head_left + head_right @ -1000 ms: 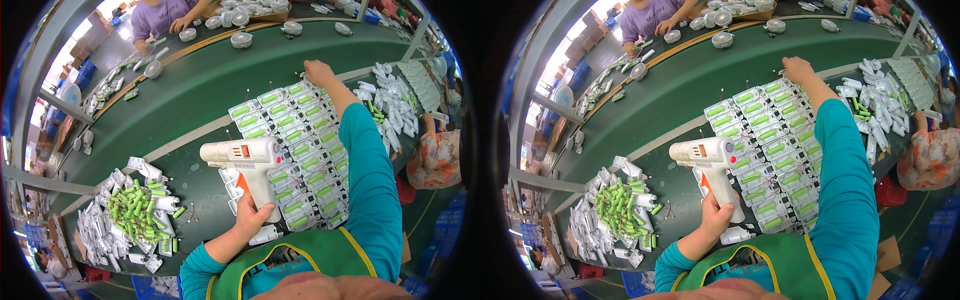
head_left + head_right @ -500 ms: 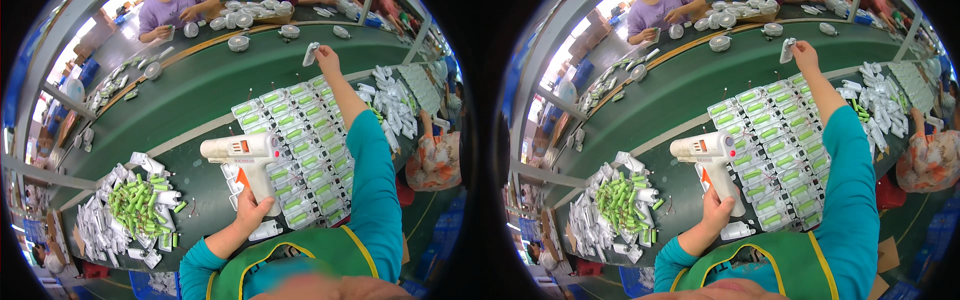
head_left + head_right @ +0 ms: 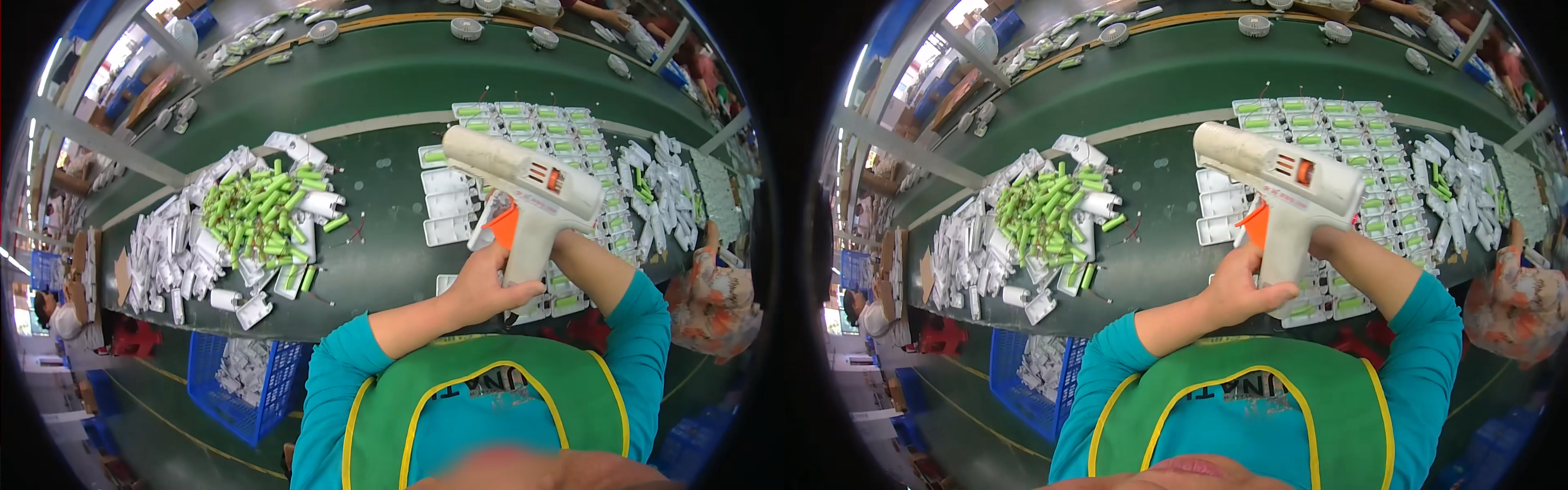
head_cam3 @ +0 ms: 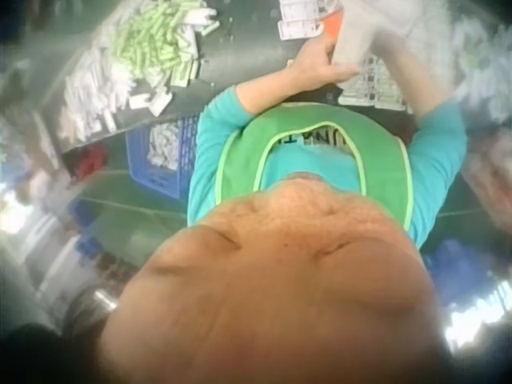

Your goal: Using a hot glue gun to secure green batteries into white plastic cases on an assembly line.

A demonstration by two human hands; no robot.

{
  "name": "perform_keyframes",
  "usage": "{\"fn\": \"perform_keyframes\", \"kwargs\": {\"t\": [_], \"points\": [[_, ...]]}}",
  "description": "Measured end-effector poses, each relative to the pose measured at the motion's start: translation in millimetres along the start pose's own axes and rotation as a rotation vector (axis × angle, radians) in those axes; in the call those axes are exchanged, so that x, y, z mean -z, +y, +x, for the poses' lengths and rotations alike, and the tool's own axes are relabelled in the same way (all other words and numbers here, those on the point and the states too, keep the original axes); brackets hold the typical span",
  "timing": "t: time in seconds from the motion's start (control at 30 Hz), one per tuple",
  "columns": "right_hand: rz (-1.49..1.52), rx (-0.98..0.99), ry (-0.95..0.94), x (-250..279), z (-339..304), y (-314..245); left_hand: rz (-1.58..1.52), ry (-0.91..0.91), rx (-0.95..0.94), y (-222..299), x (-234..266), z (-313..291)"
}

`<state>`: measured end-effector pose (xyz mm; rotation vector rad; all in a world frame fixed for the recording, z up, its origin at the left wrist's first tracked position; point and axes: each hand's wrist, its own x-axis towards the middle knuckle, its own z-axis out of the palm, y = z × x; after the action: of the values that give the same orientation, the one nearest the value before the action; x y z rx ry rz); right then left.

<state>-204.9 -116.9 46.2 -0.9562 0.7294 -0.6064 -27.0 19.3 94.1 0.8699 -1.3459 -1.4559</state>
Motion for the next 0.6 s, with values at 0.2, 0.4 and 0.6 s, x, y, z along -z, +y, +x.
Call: {"fn": "perform_keyframes", "kwargs": {"t": [0.2,0.4,0.6], "points": [[-0.029,-0.106,-0.057,3.7,-53.3,59.7,0.026,-0.08,-0.055,-3.7,-8.7,-28.2],[-0.048,-0.172,-0.089,-8.6,-41.4,81.3,0.08,-0.136,-0.041,2.5,-10.5,-43.3],[0.04,-0.169,-0.088,-21.2,-63.6,31.5,0.071,-0.173,0.008,14.2,-10.0,-46.8]]}}
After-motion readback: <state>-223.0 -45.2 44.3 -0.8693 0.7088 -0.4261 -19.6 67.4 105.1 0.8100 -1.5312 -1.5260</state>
